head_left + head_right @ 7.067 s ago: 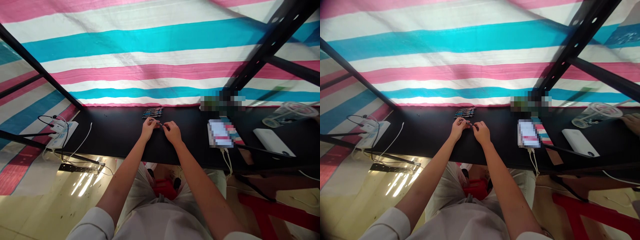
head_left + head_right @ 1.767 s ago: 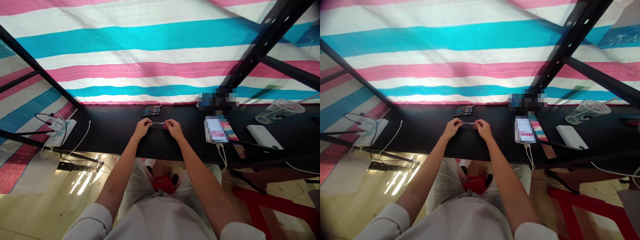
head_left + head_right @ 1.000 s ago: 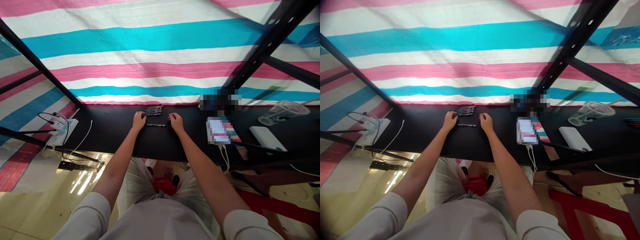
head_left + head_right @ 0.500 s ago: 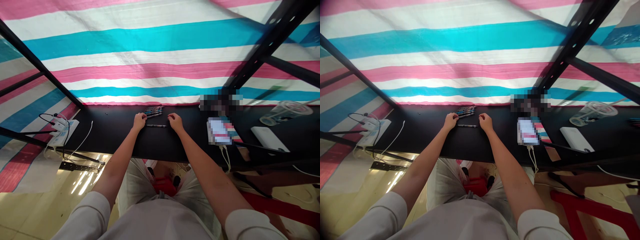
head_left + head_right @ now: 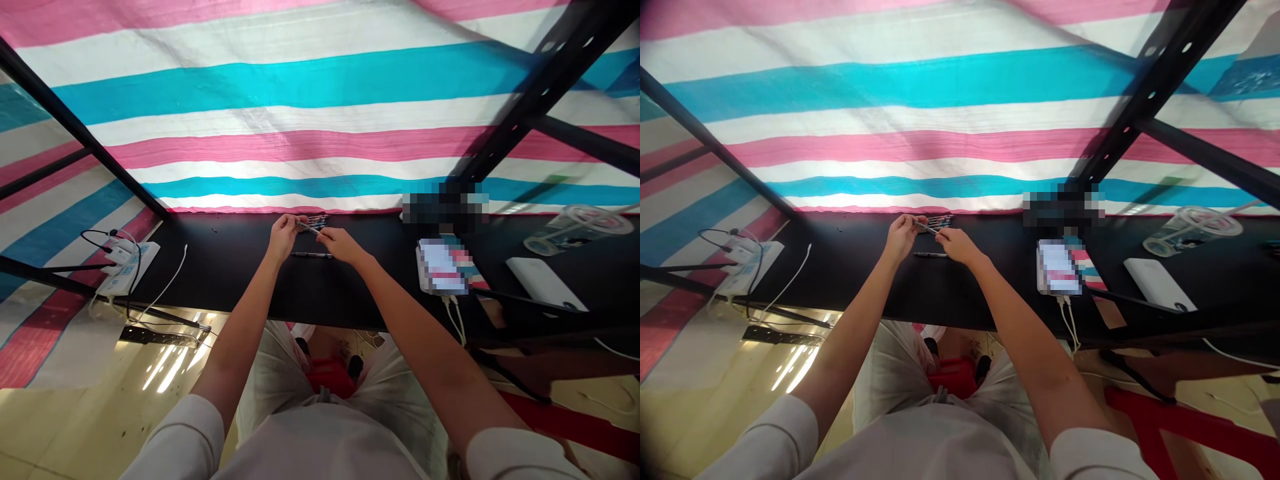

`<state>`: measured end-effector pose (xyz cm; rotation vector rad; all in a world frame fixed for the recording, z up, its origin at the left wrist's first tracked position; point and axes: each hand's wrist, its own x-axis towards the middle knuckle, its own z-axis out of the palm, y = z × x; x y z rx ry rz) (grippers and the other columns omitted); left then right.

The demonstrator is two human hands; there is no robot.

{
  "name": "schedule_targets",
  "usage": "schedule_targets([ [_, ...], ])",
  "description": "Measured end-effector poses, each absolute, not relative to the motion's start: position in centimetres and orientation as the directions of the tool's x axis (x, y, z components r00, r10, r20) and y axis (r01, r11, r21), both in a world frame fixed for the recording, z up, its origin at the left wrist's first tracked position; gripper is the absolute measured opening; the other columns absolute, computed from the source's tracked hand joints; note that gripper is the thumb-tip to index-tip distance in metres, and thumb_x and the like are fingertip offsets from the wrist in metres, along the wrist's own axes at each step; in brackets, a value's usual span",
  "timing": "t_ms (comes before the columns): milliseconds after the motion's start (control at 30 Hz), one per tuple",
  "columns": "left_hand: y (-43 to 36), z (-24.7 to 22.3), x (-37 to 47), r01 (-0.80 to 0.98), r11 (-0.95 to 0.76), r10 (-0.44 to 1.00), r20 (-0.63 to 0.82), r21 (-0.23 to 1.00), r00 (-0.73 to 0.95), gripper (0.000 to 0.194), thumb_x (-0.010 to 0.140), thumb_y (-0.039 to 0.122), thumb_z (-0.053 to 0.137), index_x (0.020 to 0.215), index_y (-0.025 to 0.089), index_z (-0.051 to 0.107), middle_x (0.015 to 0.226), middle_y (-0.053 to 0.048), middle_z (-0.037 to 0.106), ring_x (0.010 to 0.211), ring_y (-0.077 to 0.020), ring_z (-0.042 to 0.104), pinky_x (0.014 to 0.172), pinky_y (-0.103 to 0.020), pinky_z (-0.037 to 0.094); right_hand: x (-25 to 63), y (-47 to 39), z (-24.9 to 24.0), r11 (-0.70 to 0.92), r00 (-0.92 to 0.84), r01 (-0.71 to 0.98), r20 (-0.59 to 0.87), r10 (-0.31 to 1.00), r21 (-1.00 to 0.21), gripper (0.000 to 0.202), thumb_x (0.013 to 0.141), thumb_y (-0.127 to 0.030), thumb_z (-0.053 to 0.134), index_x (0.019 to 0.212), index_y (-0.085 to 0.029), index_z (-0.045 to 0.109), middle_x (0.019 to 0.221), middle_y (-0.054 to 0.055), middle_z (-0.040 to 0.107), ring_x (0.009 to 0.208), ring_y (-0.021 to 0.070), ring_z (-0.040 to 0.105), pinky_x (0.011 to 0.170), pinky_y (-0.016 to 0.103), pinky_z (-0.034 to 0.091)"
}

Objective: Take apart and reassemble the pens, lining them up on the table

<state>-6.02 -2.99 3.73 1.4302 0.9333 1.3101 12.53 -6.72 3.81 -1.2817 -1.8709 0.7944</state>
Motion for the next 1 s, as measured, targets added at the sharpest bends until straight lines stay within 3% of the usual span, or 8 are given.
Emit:
schedule_targets([
  [133, -3.5, 5.5, -4.9, -0.345, -0.131, 0.948, 0.219, 0.929, 0.231, 0.049, 0.098, 0.063, 0.037, 0.091, 0.019, 0.058, 0.102, -0.012, 0.069, 0.102, -0.0250, 0.067, 0.085, -0.042, 0.052, 11.5, -8.2, 5.0, -0.085, -0.404, -0.064, -0.052, 0.913, -0.994, 0.025, 0.087, -0.043, 0.057, 0.078, -0.020, 0.058, 0.049, -0.009, 0.026, 0.042, 0.0098, 0.023, 0.047, 0.027, 0.032],
  [333, -2.8, 6.9, -3.9, -0.372, -0.021, 0.991, 0.069, 0.928, 0.116, 0.065, 0.096, 0.073, 0.024, 0.057, 0.022, 0.032, 0.048, 0.000, 0.032, 0.045, -0.0113, 0.042, 0.048, -0.029, 0.041, 12.3, -8.9, 5.2, -0.379, -0.552, -0.215, -0.208, 0.808, -0.900, 0.022, 0.080, -0.038, 0.062, 0.071, -0.019, 0.053, 0.050, -0.011, 0.018, 0.045, 0.0061, 0.007, 0.043, 0.022, 0.013],
  [467, -1.5, 5.9, -2.7, -0.515, 0.089, 0.996, -0.068, 0.852, 0.060, 0.057, 0.102, 0.058, 0.025, 0.056, 0.023, 0.018, 0.045, 0.004, 0.014, 0.037, -0.0091, 0.021, 0.040, -0.028, 0.028, 12.4, -8.6, 4.4, -0.203, -0.357, -0.022, -0.182, 0.916, -0.979, 0.028, 0.080, -0.043, 0.060, 0.065, -0.021, 0.049, 0.049, -0.009, 0.022, 0.045, 0.0078, 0.013, 0.045, 0.024, 0.015],
  [600, -0.2, 5.1, -1.3, -0.532, 0.124, 0.984, -0.174, 0.838, -0.045, 0.046, 0.103, 0.041, 0.024, 0.060, 0.024, 0.017, 0.045, 0.005, 0.012, 0.036, -0.0085, 0.019, 0.041, -0.027, 0.028, 12.0, -8.4, 3.6, 0.194, -0.095, 0.507, 0.169, 0.981, -0.840, 0.026, 0.082, -0.036, 0.057, 0.061, -0.021, 0.052, 0.056, 0.001, 0.047, 0.055, 0.0149, 0.040, 0.056, 0.029, 0.029],
  [700, -0.1, 5.0, -0.7, -0.479, 0.098, 0.992, -0.122, 0.872, -0.019, 0.034, 0.097, 0.024, 0.034, 0.063, 0.022, 0.031, 0.049, 0.004, 0.032, 0.043, -0.0079, 0.042, 0.052, -0.025, 0.044, 12.2, -8.3, 2.8, 0.208, 0.014, 0.682, 0.297, 0.955, -0.701, 0.019, 0.087, -0.031, 0.051, 0.077, -0.022, 0.064, 0.066, 0.005, 0.060, 0.063, 0.0199, 0.050, 0.062, 0.031, 0.034],
  [800, -0.9, 4.7, -0.9, -0.397, 0.010, 0.993, 0.039, 0.918, 0.115, 0.009, 0.085, 0.009, 0.049, 0.081, 0.017, 0.051, 0.075, -0.003, 0.062, 0.078, -0.0131, 0.068, 0.081, -0.034, 0.057, 13.0, -8.1, 2.0, 0.207, 0.041, 0.684, 0.321, 0.946, -0.699, 0.021, 0.091, -0.032, 0.050, 0.088, -0.022, 0.068, 0.071, 0.005, 0.063, 0.066, 0.0209, 0.054, 0.064, 0.031, 0.037],
  [900, -2.1, 3.7, -2.2, -0.300, -0.113, 0.961, 0.181, 0.947, 0.209, 0.005, 0.084, 0.013, 0.060, 0.088, 0.015, 0.061, 0.091, -0.007, 0.070, 0.096, -0.0190, 0.071, 0.096, -0.044, 0.055, 14.0, -7.8, 1.0, 0.260, 0.014, 0.687, 0.370, 0.929, -0.679, 0.021, 0.091, -0.032, 0.050, 0.093, -0.021, 0.069, 0.079, 0.006, 0.063, 0.073, 0.0215, 0.055, 0.069, 0.032, 0.041],
  [1000, -2.5, 2.3, -3.8, -0.208, -0.131, 0.953, 0.181, 0.969, 0.243, 0.015, 0.083, 0.027, 0.071, 0.086, 0.014, 0.065, 0.088, -0.008, 0.072, 0.087, -0.0203, 0.073, 0.090, -0.044, 0.059, 14.6, -7.6, -0.1, 0.340, -0.038, 0.695, 0.439, 0.898, -0.634, 0.026, 0.092, -0.031, 0.050, 0.103, -0.019, 0.070, 0.087, 0.009, 0.058, 0.079, 0.0227, 0.056, 0.076, 0.034, 0.045],
])
